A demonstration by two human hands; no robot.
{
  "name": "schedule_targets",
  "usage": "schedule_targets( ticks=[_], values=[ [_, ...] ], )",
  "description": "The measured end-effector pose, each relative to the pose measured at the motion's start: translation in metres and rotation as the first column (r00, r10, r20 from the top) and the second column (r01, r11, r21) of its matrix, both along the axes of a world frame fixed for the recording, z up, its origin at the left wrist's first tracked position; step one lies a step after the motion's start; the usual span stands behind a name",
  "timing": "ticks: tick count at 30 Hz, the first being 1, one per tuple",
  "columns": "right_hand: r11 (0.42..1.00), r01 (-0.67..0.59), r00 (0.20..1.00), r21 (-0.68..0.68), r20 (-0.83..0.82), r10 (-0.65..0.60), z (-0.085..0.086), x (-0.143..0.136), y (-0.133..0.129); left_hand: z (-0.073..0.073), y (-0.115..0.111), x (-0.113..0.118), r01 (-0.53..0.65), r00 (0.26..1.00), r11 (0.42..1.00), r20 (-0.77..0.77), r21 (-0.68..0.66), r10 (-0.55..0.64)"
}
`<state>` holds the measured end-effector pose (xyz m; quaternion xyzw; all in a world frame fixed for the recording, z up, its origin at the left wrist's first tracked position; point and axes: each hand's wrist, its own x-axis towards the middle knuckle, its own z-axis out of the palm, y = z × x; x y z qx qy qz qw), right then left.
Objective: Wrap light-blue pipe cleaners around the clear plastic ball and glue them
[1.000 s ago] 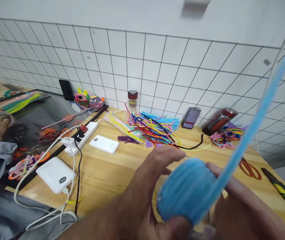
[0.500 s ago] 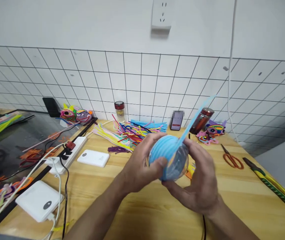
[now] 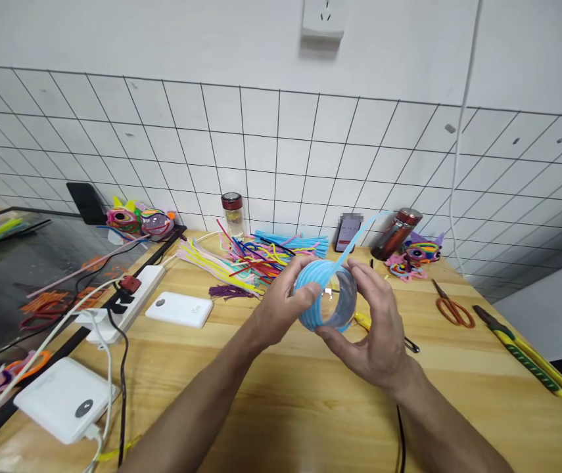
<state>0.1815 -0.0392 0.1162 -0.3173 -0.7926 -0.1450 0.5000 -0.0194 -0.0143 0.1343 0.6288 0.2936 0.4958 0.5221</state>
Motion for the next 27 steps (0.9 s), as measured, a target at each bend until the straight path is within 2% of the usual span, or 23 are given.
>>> schedule_targets(
  ticks=[7, 11, 16, 27],
  values=[
    [1.0, 0.013, 1.0, 0.003, 0.003, -0.013, -0.002, -0.003, -0.001, -0.011, 0.008, 0.004, 0.012, 0.998, 1.0, 0.058, -0.018, -0.011],
    [0.997, 0.035, 0.999, 0.063, 0.031, -0.037, 0.0, -0.001, 0.0, -0.014, 0.013, 0.002, 0.018, 0.997, 1.0, 0.069, -0.015, -0.017],
    [0.981, -0.033, 0.993, 0.193, 0.117, 0.011, 0.001, 0.004, 0.003, -0.014, 0.015, -0.002, 0.064, 0.996, 0.996, 0.074, -0.056, -0.059],
    [0.981, -0.031, 0.985, 0.192, 0.175, -0.003, 0.003, 0.005, 0.002, -0.008, 0.01, -0.005, 0.119, 0.992, 0.987, -0.018, -0.108, -0.121]
  ],
)
